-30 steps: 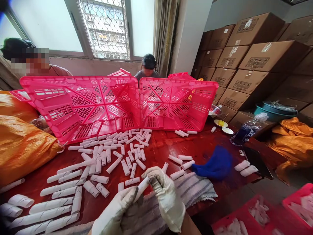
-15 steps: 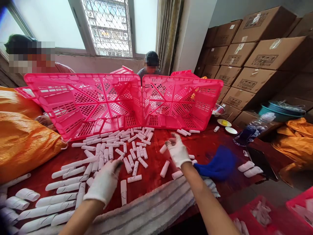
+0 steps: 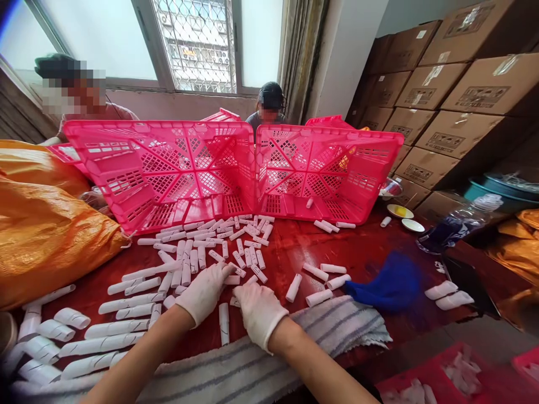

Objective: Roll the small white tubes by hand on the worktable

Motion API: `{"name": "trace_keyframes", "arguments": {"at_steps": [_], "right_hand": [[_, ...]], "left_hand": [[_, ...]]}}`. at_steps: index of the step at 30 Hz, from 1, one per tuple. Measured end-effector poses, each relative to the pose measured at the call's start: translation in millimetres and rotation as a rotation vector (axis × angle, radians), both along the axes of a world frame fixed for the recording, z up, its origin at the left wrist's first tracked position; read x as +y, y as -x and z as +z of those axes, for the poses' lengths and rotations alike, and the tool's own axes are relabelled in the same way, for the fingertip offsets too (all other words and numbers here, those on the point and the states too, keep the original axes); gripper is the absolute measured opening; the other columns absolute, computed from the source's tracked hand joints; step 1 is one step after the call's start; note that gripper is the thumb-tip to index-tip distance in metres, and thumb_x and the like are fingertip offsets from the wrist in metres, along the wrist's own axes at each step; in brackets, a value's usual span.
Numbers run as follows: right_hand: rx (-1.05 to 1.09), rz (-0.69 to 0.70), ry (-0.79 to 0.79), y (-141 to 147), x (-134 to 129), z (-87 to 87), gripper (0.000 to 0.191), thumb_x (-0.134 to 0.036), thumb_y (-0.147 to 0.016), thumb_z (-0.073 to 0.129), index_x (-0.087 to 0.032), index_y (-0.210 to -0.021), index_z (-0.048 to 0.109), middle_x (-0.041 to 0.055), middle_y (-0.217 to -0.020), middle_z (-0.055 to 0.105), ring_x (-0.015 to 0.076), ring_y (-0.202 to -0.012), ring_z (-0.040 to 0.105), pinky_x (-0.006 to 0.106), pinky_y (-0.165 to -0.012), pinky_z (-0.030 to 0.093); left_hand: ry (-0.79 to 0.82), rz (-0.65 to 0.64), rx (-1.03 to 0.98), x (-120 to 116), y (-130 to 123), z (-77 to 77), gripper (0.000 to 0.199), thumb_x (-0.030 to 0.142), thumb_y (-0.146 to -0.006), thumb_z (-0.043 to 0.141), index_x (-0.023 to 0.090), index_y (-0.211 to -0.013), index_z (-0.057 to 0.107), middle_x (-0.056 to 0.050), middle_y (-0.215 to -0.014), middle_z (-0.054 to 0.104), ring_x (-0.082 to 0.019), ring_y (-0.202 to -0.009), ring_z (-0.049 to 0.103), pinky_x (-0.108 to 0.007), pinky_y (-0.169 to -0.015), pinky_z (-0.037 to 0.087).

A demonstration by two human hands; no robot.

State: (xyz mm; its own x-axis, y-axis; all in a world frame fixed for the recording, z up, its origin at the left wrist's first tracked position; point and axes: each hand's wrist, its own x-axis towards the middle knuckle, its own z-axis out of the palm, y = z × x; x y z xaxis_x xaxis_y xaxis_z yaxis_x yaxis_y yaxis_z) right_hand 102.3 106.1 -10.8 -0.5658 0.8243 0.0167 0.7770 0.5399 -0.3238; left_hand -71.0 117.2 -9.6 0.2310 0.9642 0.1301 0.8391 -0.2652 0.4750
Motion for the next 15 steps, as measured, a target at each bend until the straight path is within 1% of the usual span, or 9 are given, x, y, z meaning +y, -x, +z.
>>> {"name": "trace_keyframes", "arguments": {"at_steps": [2,4,6,7,8,9,11,13,15], "right_hand": [[0.337,-0.099,0.065,-7,1,-1.3,0.017,-0.012,-0.082,0.050,-0.018,-0.095,0.059,0.0079,-0.089,0.065,0.0201,-0.081,0.062,0.032,-0.074,0.046],[0.714,-0.239,0.202,-14,0,-2.4,0.011,-0.026,-0.085,0.051,-0.019,-0.091,0.058,0.0041,-0.084,0.064,0.0156,-0.073,0.059,0.028,-0.070,0.047],[0.997,-0.369,0.374,-17,-3,-3.3,0.021,-0.041,-0.083,0.054,-0.020,-0.085,0.057,0.0002,-0.073,0.061,0.0118,-0.059,0.053,0.023,-0.056,0.043],[1.092,-0.420,0.456,-17,-6,-4.4,0.027,-0.047,-0.080,0.057,-0.020,-0.082,0.056,-0.0017,-0.067,0.058,0.0105,-0.053,0.048,0.022,-0.049,0.038],[1.155,-0.456,0.534,-16,-8,-6.1,0.032,-0.052,-0.077,0.060,-0.021,-0.080,0.056,-0.0035,-0.061,0.054,0.0095,-0.048,0.043,0.021,-0.044,0.033],[1.194,-0.479,0.602,-14,-11,-8.6,0.036,-0.056,-0.073,0.062,-0.021,-0.079,0.056,-0.0050,-0.056,0.050,0.0087,-0.044,0.038,0.020,-0.041,0.029],[1.225,-0.508,0.653,-10,-14,-15.5,0.040,-0.059,-0.069,0.066,-0.020,-0.077,0.056,-0.0060,-0.053,0.047,0.0082,-0.043,0.034,0.021,-0.040,0.025],[1.234,-0.557,0.595,-12,-12,-23.2,0.043,-0.060,-0.065,0.069,-0.020,-0.076,0.057,-0.0056,-0.054,0.047,0.0085,-0.045,0.035,0.021,-0.041,0.026],[1.251,-0.642,0.501,-18,-8,-29.2,0.047,-0.062,-0.060,0.070,-0.019,-0.075,0.058,-0.0053,-0.053,0.048,0.0090,-0.046,0.037,0.022,-0.042,0.027]], "left_hand": [[-0.013,-0.019,0.003,-6,8,-2.1,0.044,0.000,-0.079,0.042,0.017,-0.117,0.057,-0.008,-0.106,0.060,-0.020,-0.099,0.057,-0.033,-0.093,0.042],[-0.040,0.017,-0.092,-14,15,-3.6,0.038,0.007,-0.087,0.037,0.016,-0.122,0.051,-0.009,-0.109,0.058,-0.019,-0.101,0.057,-0.032,-0.093,0.044],[-0.062,0.071,-0.247,-23,16,-5.0,0.030,0.016,-0.093,0.033,0.017,-0.115,0.052,-0.008,-0.107,0.057,-0.017,-0.100,0.057,-0.031,-0.092,0.046],[-0.067,0.101,-0.305,-28,14,-5.7,0.026,0.018,-0.093,0.034,0.017,-0.110,0.054,-0.008,-0.105,0.056,-0.016,-0.099,0.057,-0.031,-0.092,0.046],[-0.068,0.131,-0.328,-32,10,-6.1,0.024,0.019,-0.093,0.035,0.017,-0.106,0.055,-0.008,-0.105,0.056,-0.017,-0.099,0.058,-0.032,-0.092,0.047],[-0.067,0.153,-0.306,-35,5,-6.0,0.024,0.017,-0.091,0.037,0.017,-0.105,0.056,-0.008,-0.108,0.055,-0.018,-0.101,0.057,-0.034,-0.093,0.046],[-0.068,0.162,-0.193,-37,-7,-3.3,0.028,0.012,-0.087,0.041,0.019,-0.108,0.058,-0.010,-0.120,0.051,-0.020,-0.108,0.056,-0.038,-0.096,0.044],[-0.046,0.198,-0.071,-31,-17,2.7,0.035,0.012,-0.084,0.049,0.021,-0.116,0.056,-0.011,-0.129,0.047,-0.023,-0.113,0.054,-0.038,-0.097,0.043],[0.035,0.338,0.061,-20,-21,9.3,0.042,0.019,-0.081,0.058,0.019,-0.122,0.053,-0.013,-0.130,0.048,-0.026,-0.111,0.056,-0.037,-0.094,0.045]]}}
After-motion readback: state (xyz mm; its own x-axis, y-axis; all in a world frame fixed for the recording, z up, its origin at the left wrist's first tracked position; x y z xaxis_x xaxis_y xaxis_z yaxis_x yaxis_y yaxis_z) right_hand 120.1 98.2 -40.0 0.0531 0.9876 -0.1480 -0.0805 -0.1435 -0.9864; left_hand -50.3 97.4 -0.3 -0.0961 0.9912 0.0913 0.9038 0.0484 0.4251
